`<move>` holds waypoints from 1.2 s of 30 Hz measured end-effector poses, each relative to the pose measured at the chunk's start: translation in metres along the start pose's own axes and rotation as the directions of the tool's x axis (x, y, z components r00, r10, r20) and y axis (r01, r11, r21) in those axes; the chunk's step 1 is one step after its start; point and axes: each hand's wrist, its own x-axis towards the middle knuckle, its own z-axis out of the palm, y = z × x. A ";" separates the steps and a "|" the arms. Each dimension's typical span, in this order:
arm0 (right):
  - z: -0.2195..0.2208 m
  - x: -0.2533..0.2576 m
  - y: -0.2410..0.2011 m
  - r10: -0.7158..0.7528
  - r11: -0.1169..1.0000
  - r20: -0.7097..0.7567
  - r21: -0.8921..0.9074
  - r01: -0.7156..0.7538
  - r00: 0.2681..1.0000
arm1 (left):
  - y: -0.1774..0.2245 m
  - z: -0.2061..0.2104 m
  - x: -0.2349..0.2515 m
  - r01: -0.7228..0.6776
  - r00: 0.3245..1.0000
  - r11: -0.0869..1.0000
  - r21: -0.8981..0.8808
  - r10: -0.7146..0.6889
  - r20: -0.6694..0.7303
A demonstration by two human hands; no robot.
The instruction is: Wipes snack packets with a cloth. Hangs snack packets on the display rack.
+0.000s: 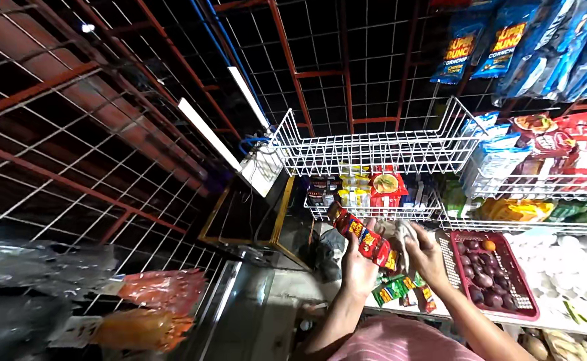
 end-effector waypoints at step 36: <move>0.041 -0.003 -0.031 -0.232 0.853 0.404 -0.352 0.385 0.885 | -0.015 -0.021 0.010 -0.122 0.991 0.971 0.204 0.107 0.082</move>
